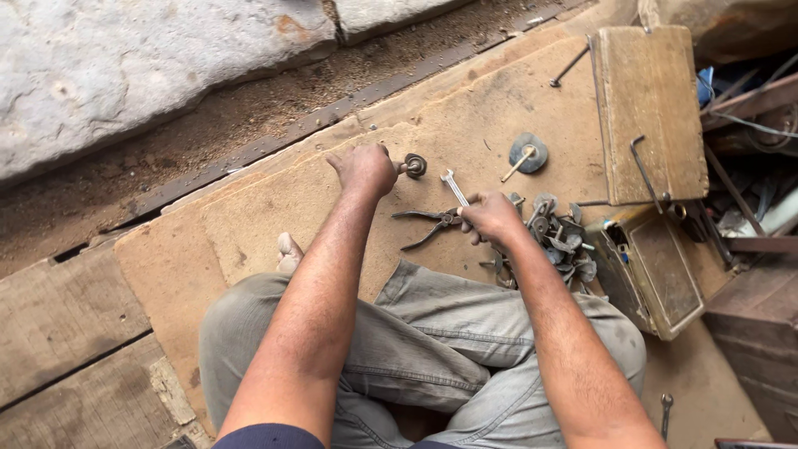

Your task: The person manipulates various metal parts and mechanical components using pliers and a wrench while sitting on a floor.

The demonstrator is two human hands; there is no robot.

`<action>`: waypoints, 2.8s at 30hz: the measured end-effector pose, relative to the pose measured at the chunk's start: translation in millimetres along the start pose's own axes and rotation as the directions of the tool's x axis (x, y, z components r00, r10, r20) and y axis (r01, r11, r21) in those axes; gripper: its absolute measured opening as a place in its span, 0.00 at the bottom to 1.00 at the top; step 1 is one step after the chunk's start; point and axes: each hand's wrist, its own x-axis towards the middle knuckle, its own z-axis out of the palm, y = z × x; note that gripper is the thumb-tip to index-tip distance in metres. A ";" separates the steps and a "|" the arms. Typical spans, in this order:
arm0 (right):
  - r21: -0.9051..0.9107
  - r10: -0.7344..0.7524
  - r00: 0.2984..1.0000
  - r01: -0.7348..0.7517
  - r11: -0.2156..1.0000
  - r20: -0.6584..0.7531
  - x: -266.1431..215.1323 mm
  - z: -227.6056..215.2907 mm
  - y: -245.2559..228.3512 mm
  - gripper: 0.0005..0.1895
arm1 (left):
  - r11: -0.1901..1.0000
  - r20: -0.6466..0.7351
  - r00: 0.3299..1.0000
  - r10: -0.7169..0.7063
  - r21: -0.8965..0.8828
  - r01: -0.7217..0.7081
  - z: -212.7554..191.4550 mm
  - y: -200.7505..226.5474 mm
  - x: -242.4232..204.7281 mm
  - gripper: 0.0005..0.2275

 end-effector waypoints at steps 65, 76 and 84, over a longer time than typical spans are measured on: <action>-0.566 -0.327 0.936 0.201 0.800 -0.130 23.5 83.7 8.1 0.18 | 0.399 0.072 0.990 -0.124 -0.910 0.116 0.9 -16.2 31.2 0.06; -0.476 -0.560 0.764 0.382 0.793 -0.321 -5.5 61.3 -13.2 0.14 | 0.692 -0.001 0.992 -0.127 -0.716 0.088 -3.7 -4.8 21.1 0.12; -0.160 0.013 0.964 -0.058 0.985 -0.265 -5.3 68.5 -23.5 0.31 | 0.606 -0.185 0.974 -0.134 -0.793 -0.067 19.3 -11.5 35.7 0.14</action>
